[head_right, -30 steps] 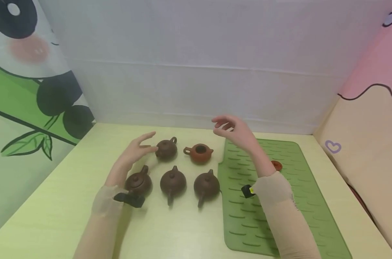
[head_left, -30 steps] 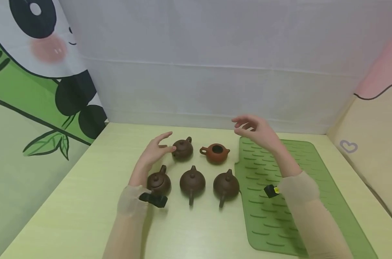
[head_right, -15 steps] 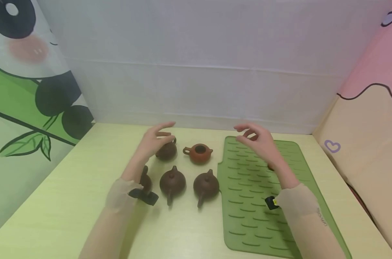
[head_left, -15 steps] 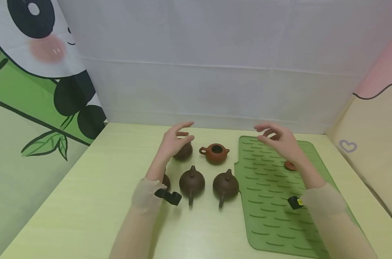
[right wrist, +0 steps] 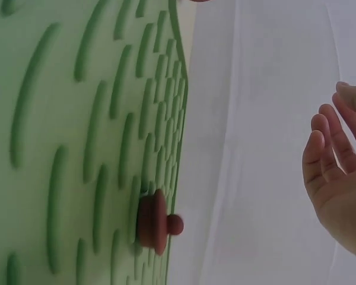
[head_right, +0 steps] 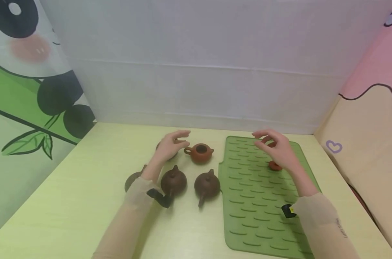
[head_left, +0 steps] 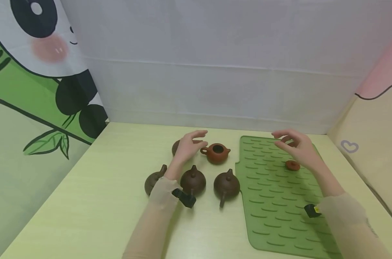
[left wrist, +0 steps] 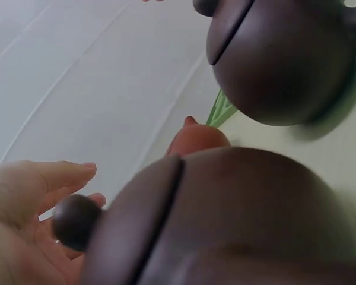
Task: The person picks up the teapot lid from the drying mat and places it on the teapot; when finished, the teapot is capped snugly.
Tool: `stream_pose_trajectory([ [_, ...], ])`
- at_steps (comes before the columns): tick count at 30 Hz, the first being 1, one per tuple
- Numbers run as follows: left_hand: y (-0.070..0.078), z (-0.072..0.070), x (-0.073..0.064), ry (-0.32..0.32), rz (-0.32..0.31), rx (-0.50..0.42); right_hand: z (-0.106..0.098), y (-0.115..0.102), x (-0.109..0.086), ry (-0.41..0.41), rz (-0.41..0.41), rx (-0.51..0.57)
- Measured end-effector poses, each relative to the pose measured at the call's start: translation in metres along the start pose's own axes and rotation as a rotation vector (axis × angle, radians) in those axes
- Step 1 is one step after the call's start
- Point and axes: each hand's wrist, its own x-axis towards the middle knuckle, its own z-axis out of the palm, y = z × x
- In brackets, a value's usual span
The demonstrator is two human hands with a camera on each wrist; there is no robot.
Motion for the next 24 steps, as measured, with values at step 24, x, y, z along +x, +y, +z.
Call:
stream_pose_trajectory([
  [24,-0.007,0.010,-0.002,-0.076,-0.059,0.245,-0.026,0.066,-0.015,-0.118,0.047,-0.259],
])
